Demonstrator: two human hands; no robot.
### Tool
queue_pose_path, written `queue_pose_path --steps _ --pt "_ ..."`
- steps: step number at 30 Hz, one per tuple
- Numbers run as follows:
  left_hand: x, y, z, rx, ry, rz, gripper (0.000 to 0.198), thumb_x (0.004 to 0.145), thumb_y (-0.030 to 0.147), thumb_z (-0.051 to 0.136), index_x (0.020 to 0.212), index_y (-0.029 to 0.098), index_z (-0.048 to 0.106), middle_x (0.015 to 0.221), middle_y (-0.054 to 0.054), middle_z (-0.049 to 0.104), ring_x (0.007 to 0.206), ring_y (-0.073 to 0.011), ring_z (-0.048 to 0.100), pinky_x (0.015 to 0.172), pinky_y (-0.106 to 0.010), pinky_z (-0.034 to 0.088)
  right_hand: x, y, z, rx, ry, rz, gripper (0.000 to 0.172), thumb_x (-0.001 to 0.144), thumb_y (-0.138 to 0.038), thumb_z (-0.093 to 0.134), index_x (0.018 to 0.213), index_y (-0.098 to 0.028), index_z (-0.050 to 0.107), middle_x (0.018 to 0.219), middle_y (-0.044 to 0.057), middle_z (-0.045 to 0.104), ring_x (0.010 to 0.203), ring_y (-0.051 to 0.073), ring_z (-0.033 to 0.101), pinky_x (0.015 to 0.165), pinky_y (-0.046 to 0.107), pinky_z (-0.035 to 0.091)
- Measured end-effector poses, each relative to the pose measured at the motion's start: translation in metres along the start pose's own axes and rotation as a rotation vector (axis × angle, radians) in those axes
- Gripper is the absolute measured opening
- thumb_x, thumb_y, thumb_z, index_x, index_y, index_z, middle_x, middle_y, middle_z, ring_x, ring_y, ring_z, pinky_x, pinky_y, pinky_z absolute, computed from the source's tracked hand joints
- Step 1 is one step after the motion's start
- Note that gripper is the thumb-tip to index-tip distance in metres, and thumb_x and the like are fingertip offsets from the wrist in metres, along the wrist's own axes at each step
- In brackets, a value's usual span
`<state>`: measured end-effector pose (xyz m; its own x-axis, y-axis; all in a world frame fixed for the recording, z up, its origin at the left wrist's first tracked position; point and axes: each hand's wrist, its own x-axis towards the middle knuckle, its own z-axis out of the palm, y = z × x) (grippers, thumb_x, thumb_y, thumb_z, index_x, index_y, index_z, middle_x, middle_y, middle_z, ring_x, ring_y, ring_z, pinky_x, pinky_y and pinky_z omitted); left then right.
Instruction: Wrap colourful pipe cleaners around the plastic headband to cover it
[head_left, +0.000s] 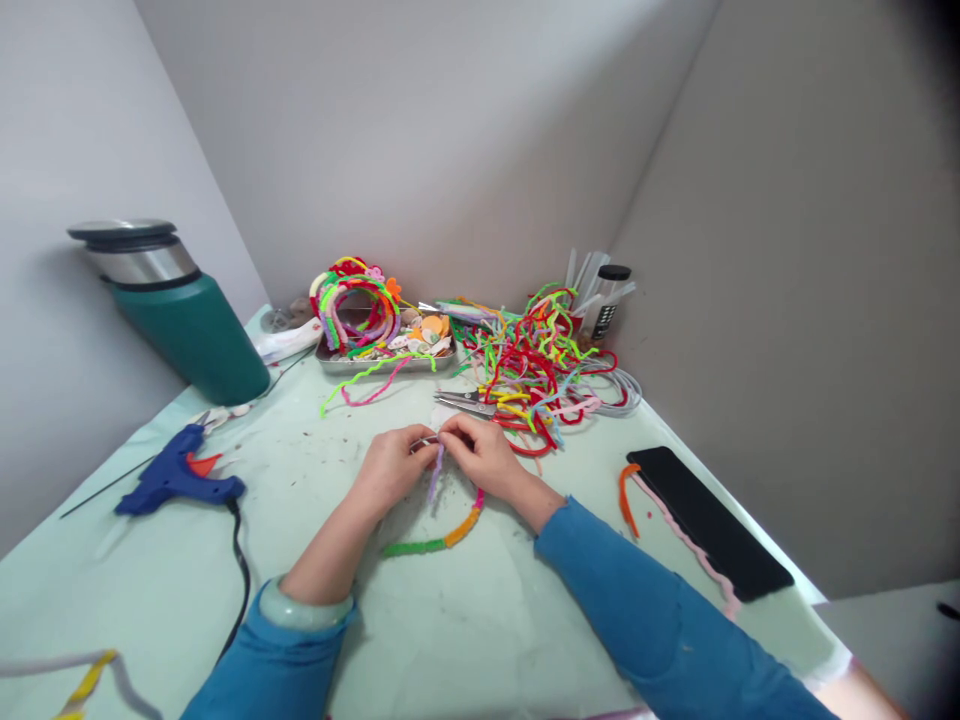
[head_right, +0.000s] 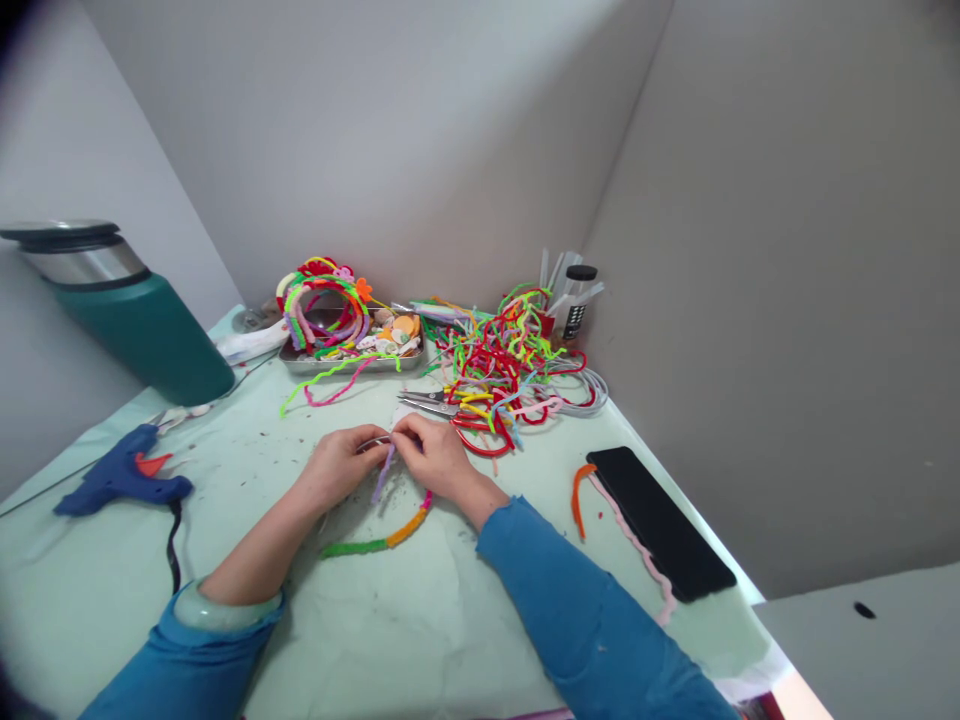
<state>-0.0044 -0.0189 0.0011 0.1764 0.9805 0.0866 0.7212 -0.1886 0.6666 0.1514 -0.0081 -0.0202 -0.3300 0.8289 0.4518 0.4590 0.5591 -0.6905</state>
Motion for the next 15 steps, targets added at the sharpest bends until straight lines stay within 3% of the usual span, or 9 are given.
queue_pose_path --steps 15 --pt "0.0009 -0.0001 -0.0003 0.037 -0.01 0.025 0.03 0.075 0.032 0.044 0.088 0.02 0.069 0.077 -0.002 0.07 0.068 -0.0164 0.058 0.063 -0.023 0.037 0.0002 -0.0002 -0.0003 -0.013 -0.007 0.007 0.013 0.083 -0.022 0.046 0.08 -0.018 0.057 0.069 -0.001 0.058 0.063 0.01 0.05 0.059 0.021 0.036"
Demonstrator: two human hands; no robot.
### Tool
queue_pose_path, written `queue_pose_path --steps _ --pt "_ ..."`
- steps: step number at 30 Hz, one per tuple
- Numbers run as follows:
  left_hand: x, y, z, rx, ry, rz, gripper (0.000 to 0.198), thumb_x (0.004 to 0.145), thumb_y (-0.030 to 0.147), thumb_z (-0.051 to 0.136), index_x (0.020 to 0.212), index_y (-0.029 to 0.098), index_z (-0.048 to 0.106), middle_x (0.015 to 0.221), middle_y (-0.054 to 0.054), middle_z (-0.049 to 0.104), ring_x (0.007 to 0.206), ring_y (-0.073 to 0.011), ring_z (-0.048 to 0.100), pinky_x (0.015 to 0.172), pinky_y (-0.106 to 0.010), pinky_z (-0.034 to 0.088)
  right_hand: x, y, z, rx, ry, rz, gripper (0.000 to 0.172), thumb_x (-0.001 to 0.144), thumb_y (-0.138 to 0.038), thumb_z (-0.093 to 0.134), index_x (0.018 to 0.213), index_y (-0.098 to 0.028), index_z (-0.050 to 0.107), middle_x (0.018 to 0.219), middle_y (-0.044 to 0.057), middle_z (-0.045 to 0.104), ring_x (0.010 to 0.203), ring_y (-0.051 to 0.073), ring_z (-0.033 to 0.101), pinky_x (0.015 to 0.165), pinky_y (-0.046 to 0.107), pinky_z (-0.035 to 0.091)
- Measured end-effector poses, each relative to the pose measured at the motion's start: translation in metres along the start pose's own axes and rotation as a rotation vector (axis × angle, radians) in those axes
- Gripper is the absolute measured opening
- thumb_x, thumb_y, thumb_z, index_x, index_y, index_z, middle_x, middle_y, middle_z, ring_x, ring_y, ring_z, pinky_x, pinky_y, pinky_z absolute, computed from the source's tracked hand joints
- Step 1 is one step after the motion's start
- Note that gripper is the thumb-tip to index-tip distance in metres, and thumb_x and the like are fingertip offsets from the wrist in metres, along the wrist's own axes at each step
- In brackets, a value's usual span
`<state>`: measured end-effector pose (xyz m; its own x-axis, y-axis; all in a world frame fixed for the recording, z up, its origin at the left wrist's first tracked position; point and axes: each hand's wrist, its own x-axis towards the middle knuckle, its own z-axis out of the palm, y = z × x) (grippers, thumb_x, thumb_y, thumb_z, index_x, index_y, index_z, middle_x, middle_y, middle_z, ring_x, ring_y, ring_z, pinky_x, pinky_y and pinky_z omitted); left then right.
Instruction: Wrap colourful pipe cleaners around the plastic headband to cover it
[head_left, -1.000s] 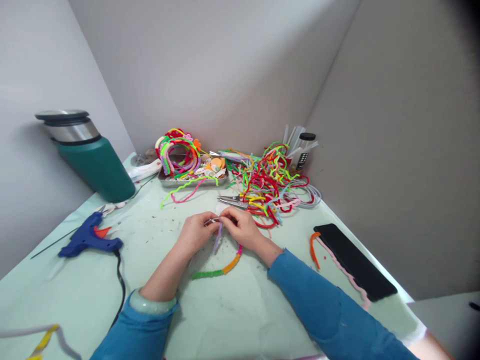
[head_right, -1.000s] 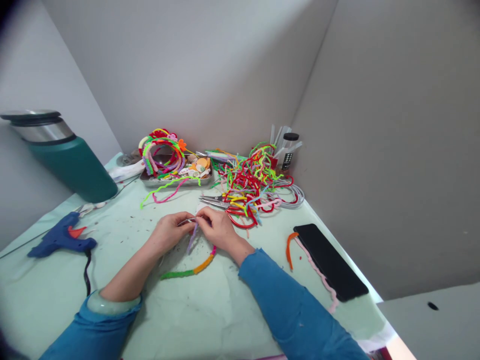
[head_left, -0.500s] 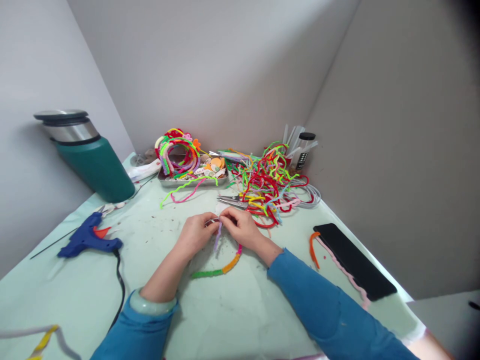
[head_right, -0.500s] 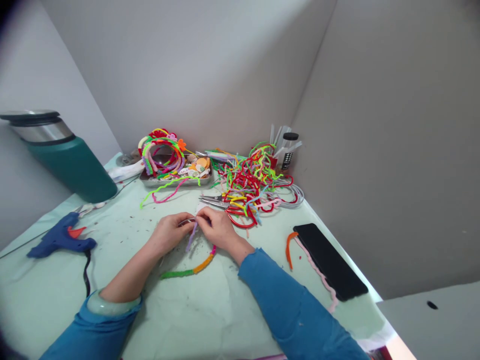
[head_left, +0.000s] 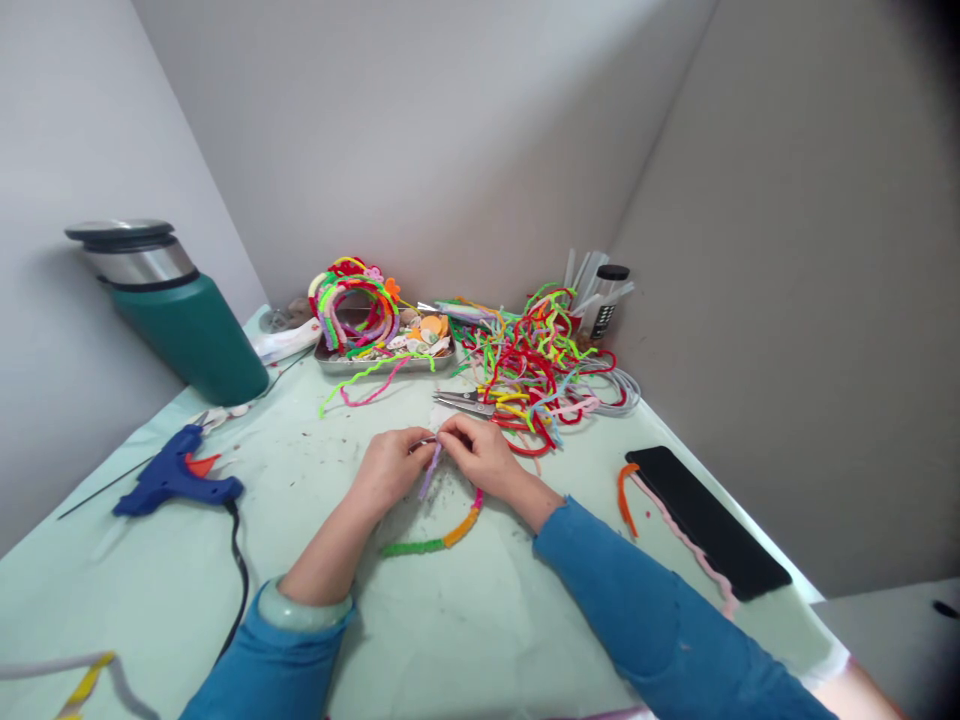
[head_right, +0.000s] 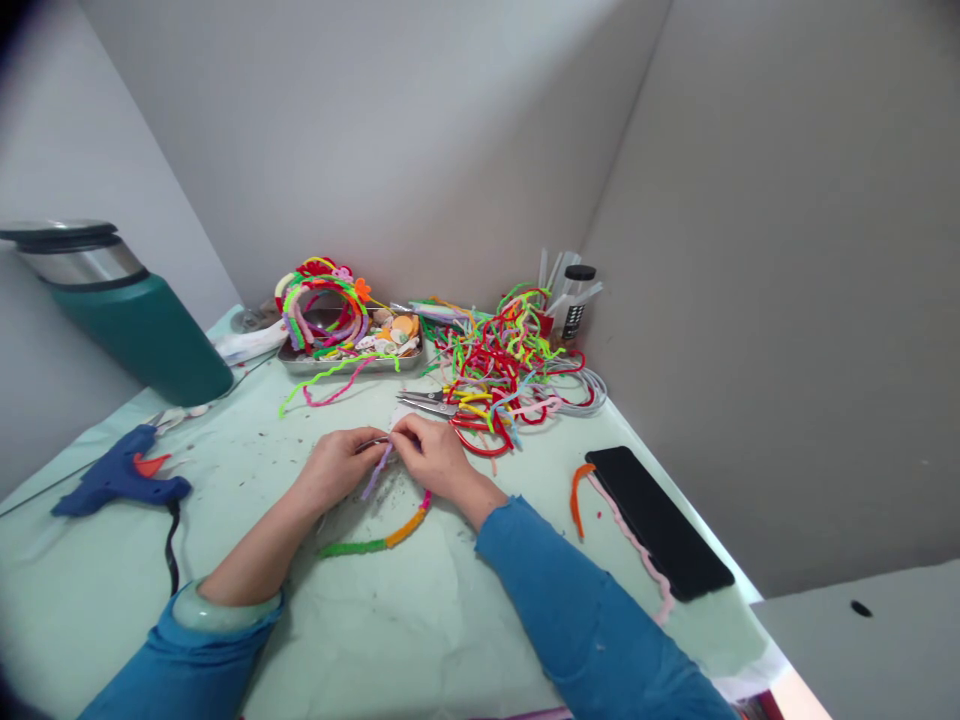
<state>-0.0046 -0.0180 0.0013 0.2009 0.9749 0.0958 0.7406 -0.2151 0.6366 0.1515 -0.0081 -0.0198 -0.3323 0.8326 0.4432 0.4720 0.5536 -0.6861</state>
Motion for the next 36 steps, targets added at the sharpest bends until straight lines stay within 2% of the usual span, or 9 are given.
queue_pose_path --steps 5,11,19,24,30,36 --pt "0.0001 0.0005 -0.0009 -0.005 -0.005 -0.003 0.032 0.076 0.035 0.043 0.089 0.02 0.069 0.075 -0.004 0.07 0.068 -0.0173 0.058 0.062 -0.024 0.036 -0.0001 0.0005 -0.0004 -0.009 -0.001 -0.006 0.014 0.084 -0.022 0.045 0.08 -0.018 0.057 0.069 -0.001 0.057 0.062 0.01 0.05 0.059 0.021 0.035" --pt "-0.0016 0.0005 -0.0018 -0.045 -0.03 0.009 0.041 0.079 0.045 0.037 0.077 0.018 0.068 0.062 -0.002 0.066 0.056 -0.0141 0.053 0.057 -0.023 0.034 0.0 0.0011 -0.0005 -0.009 0.004 0.004 0.017 0.085 -0.024 0.043 0.08 -0.018 0.058 0.067 -0.001 0.057 0.061 0.01 0.049 0.058 0.021 0.035" --pt "-0.0006 -0.0005 0.0015 -0.122 0.009 -0.016 0.038 0.079 0.044 0.04 0.068 0.019 0.066 0.058 0.0 0.063 0.053 -0.012 0.049 0.054 -0.022 0.034 0.0 -0.0009 -0.0021 -0.011 0.005 -0.009 0.015 0.085 -0.024 0.043 0.083 -0.018 0.057 0.072 0.0 0.059 0.065 0.011 0.051 0.061 0.021 0.036" --pt "0.0002 0.0003 0.0 -0.164 -0.012 -0.033 0.038 0.079 0.043 0.04 0.064 0.018 0.065 0.059 0.0 0.064 0.052 -0.0121 0.049 0.052 -0.021 0.033 -0.0004 -0.0011 -0.0023 0.004 -0.01 -0.006 0.015 0.085 -0.024 0.044 0.086 -0.018 0.058 0.074 0.0 0.06 0.066 0.011 0.052 0.062 0.021 0.037" --pt "-0.0009 0.0022 -0.0021 -0.19 -0.033 -0.112 0.045 0.078 0.048 0.038 0.058 0.016 0.063 0.044 0.001 0.053 0.042 -0.0106 0.04 0.045 -0.021 0.029 -0.0011 -0.0002 -0.0008 0.003 -0.008 -0.001 0.013 0.083 -0.023 0.047 0.09 -0.018 0.057 0.076 0.001 0.061 0.067 0.012 0.053 0.063 0.022 0.037" --pt "-0.0015 0.0014 -0.0011 -0.227 -0.04 -0.129 0.051 0.076 0.054 0.037 0.059 0.014 0.064 0.042 0.002 0.05 0.04 -0.0091 0.036 0.044 -0.021 0.026 -0.0006 0.0015 0.0003 -0.002 -0.011 -0.029 0.01 0.082 -0.023 0.048 0.085 -0.017 0.056 0.073 0.0 0.059 0.064 0.011 0.05 0.059 0.021 0.036"
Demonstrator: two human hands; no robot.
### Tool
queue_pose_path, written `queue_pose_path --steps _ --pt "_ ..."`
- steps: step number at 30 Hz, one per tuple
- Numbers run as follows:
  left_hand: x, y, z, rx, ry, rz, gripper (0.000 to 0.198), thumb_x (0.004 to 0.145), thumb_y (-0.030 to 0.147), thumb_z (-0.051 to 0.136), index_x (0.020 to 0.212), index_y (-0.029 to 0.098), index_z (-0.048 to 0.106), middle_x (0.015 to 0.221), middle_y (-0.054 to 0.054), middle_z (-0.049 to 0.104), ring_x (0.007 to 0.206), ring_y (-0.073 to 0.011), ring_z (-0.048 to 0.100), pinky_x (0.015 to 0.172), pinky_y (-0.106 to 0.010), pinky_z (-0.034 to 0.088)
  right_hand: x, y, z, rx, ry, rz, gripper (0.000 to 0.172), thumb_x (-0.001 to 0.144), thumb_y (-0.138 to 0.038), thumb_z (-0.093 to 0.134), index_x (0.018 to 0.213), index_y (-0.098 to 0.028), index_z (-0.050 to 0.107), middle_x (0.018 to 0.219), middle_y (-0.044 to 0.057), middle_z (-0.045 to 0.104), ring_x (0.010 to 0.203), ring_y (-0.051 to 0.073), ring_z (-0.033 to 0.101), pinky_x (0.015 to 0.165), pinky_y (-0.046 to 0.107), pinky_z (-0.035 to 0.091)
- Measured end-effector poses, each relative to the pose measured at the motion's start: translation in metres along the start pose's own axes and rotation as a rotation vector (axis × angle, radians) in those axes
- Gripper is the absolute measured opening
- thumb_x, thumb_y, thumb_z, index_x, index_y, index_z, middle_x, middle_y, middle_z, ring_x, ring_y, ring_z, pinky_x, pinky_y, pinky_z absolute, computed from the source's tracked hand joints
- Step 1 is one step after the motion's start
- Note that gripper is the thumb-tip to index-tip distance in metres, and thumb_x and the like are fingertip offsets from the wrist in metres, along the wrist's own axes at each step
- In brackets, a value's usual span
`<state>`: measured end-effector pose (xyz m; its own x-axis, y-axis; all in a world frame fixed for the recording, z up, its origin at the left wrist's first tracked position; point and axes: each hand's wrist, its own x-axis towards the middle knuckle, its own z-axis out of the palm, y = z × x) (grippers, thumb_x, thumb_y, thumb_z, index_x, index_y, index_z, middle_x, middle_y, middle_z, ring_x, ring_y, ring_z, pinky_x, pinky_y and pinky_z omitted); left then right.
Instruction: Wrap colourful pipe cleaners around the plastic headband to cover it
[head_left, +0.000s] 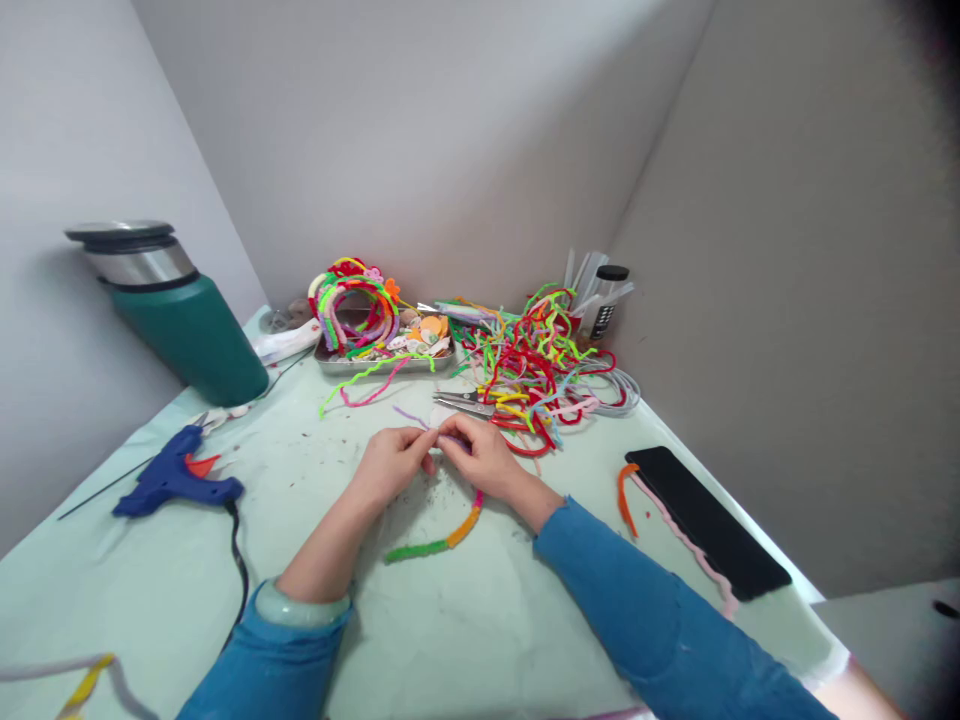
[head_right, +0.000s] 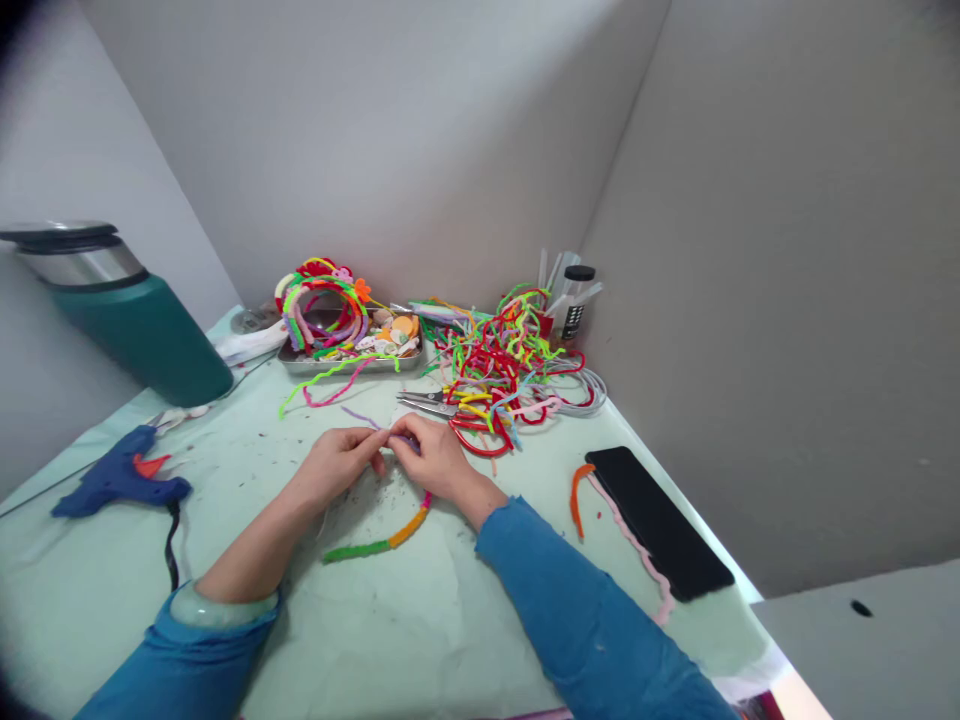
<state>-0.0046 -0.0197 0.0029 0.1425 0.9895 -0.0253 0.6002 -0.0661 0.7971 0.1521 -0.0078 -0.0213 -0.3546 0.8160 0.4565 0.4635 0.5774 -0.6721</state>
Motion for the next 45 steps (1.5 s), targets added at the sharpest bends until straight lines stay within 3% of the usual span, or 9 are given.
queue_pose_path --steps 14,24,32,37,45 --pt "-0.002 0.004 -0.001 0.072 0.007 -0.028 0.048 0.076 0.047 0.037 0.052 0.015 0.063 0.036 0.002 0.046 0.038 -0.01 0.039 0.046 -0.022 0.029 -0.001 -0.001 -0.001 0.017 -0.029 -0.051 0.01 0.082 -0.02 0.047 0.078 -0.016 0.056 0.072 0.0 0.058 0.062 0.01 0.049 0.058 0.021 0.035" --pt "-0.001 0.004 -0.001 0.192 0.042 0.045 0.047 0.079 0.043 0.035 0.052 0.016 0.062 0.046 0.001 0.056 0.046 -0.0115 0.047 0.051 -0.022 0.031 -0.002 0.0 0.001 -0.029 -0.018 -0.058 0.011 0.082 -0.02 0.046 0.073 -0.016 0.053 0.067 -0.001 0.055 0.061 0.009 0.048 0.057 0.021 0.034" --pt "0.003 -0.007 0.004 0.107 0.247 0.133 0.027 0.074 0.04 0.048 0.078 0.019 0.065 0.07 0.001 0.066 0.055 -0.0105 0.052 0.054 -0.021 0.036 -0.001 0.0 0.001 -0.049 0.012 0.0 0.009 0.081 -0.019 0.047 0.073 -0.017 0.052 0.065 -0.002 0.055 0.059 0.009 0.047 0.055 0.02 0.032" --pt "0.003 -0.005 0.005 0.065 0.268 0.239 0.018 0.073 0.029 0.053 0.082 0.02 0.066 0.075 0.002 0.066 0.054 -0.0086 0.05 0.056 -0.021 0.039 0.0 0.001 0.001 -0.048 0.036 0.02 0.008 0.08 -0.019 0.047 0.074 -0.017 0.053 0.067 -0.001 0.056 0.061 0.01 0.048 0.057 0.021 0.033" --pt "0.004 -0.004 0.002 0.128 0.234 0.336 0.019 0.075 0.024 0.052 0.084 0.021 0.069 0.087 -0.003 0.067 0.079 -0.0141 0.06 0.071 -0.024 0.043 0.001 0.0 0.001 -0.046 0.04 0.03 0.01 0.08 -0.022 0.048 0.074 -0.017 0.053 0.067 -0.001 0.056 0.061 0.01 0.048 0.058 0.021 0.033"
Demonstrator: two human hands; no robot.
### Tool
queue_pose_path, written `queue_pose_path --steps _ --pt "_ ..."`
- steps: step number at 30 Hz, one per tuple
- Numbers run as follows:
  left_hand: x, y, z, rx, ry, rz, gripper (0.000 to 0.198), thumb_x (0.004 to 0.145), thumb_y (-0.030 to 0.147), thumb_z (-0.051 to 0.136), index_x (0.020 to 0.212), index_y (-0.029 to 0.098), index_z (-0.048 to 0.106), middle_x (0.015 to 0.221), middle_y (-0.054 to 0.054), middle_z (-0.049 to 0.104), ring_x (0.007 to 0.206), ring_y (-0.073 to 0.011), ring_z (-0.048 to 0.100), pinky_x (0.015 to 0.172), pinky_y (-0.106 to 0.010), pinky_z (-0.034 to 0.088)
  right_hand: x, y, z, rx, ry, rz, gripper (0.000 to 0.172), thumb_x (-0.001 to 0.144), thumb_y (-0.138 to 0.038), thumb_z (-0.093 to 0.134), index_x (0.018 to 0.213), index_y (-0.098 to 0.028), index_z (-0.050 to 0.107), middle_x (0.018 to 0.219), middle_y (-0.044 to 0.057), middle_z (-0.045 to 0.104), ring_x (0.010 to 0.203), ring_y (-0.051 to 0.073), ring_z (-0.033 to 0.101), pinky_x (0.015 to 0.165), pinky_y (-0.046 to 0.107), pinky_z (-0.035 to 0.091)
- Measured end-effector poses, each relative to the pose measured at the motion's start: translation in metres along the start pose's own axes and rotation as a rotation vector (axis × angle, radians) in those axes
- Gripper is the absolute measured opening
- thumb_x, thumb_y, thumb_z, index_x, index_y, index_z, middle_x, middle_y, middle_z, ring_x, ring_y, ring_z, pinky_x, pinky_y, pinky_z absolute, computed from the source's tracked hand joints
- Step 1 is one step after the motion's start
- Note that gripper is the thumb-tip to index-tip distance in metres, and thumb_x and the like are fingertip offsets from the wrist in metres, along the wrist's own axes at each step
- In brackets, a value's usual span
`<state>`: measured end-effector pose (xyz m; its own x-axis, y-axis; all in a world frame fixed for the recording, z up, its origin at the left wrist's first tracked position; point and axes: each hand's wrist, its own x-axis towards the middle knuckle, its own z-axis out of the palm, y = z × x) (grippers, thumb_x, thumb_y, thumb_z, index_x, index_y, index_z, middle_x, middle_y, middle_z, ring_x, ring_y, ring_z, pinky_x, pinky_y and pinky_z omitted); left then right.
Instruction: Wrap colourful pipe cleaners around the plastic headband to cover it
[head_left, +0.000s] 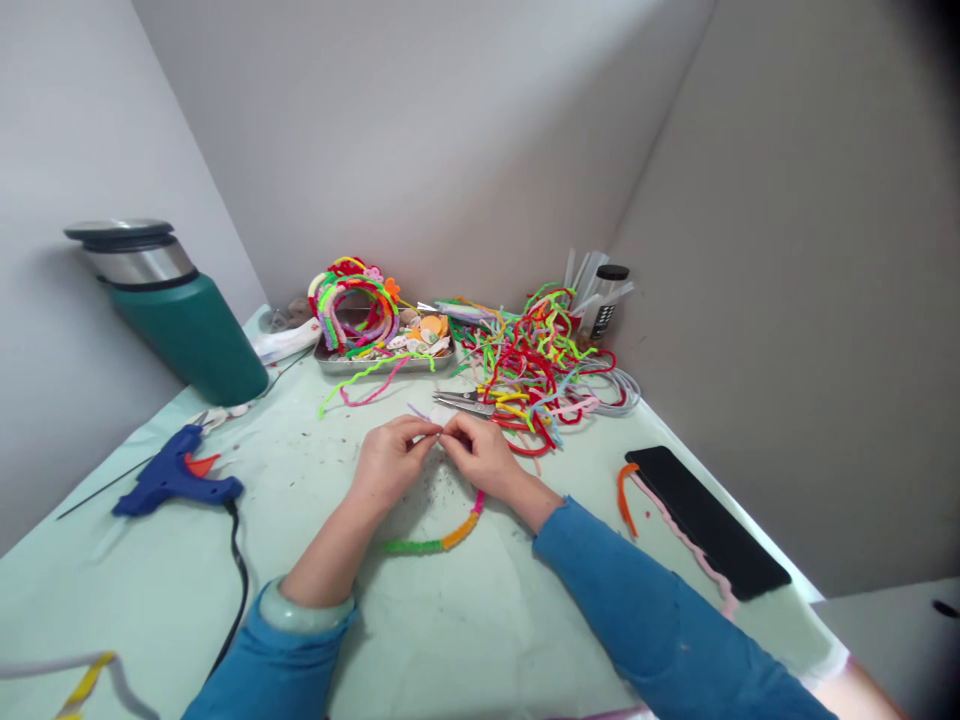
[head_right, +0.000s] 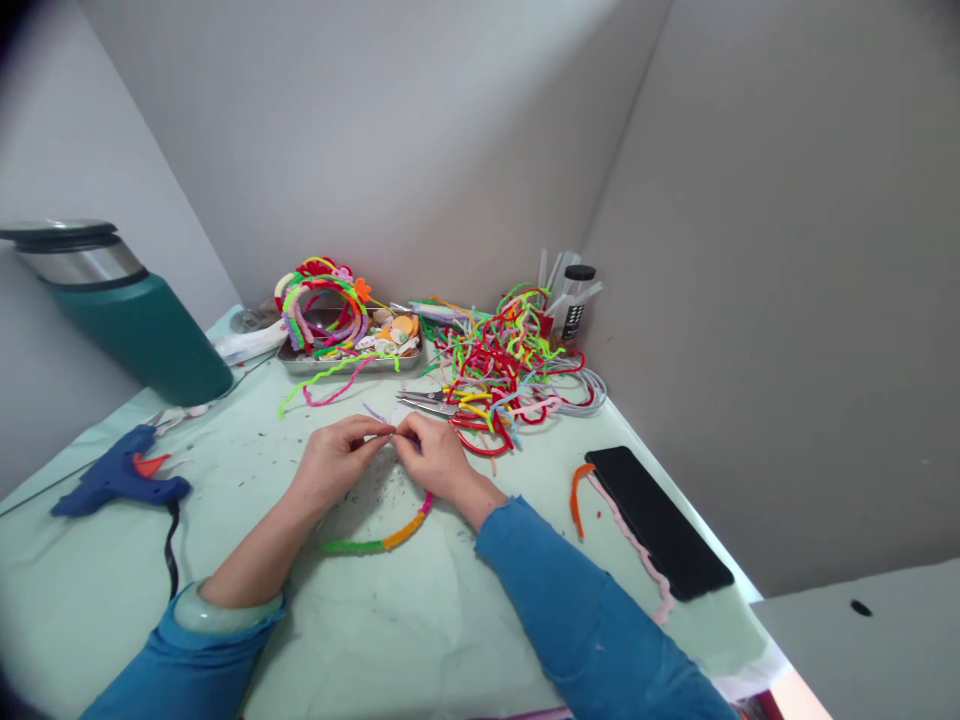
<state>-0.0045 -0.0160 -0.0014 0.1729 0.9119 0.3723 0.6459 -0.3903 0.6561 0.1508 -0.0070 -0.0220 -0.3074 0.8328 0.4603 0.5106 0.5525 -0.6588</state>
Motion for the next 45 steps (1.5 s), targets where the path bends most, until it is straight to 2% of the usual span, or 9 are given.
queue_pose_path --steps 7,24,45 --pt "-0.0001 -0.0009 0.0015 0.016 -0.034 0.001 0.021 0.076 0.024 0.05 0.086 0.02 0.069 0.09 -0.003 0.067 0.081 -0.0143 0.06 0.073 -0.024 0.044 -0.0006 0.0001 0.0 0.022 0.006 0.001 0.01 0.08 -0.021 0.048 0.074 -0.017 0.054 0.066 -0.001 0.056 0.06 0.01 0.047 0.057 0.021 0.034" --pt "-0.0015 -0.0023 0.0017 0.104 -0.014 0.002 0.022 0.078 0.026 0.048 0.085 0.02 0.069 0.087 -0.004 0.066 0.076 -0.0143 0.059 0.069 -0.024 0.042 -0.0004 -0.0009 -0.0007 0.021 0.037 -0.006 0.01 0.08 -0.022 0.048 0.076 -0.016 0.056 0.068 0.0 0.057 0.063 0.011 0.049 0.06 0.022 0.036" --pt "-0.0012 -0.0011 0.002 0.106 -0.042 -0.019 0.025 0.081 0.03 0.043 0.085 0.019 0.066 0.09 -0.005 0.066 0.081 -0.0164 0.059 0.072 -0.025 0.041 -0.0006 -0.0016 -0.001 0.047 0.055 -0.022 0.011 0.082 -0.023 0.048 0.077 -0.017 0.056 0.069 0.001 0.057 0.064 0.012 0.05 0.061 0.023 0.037"
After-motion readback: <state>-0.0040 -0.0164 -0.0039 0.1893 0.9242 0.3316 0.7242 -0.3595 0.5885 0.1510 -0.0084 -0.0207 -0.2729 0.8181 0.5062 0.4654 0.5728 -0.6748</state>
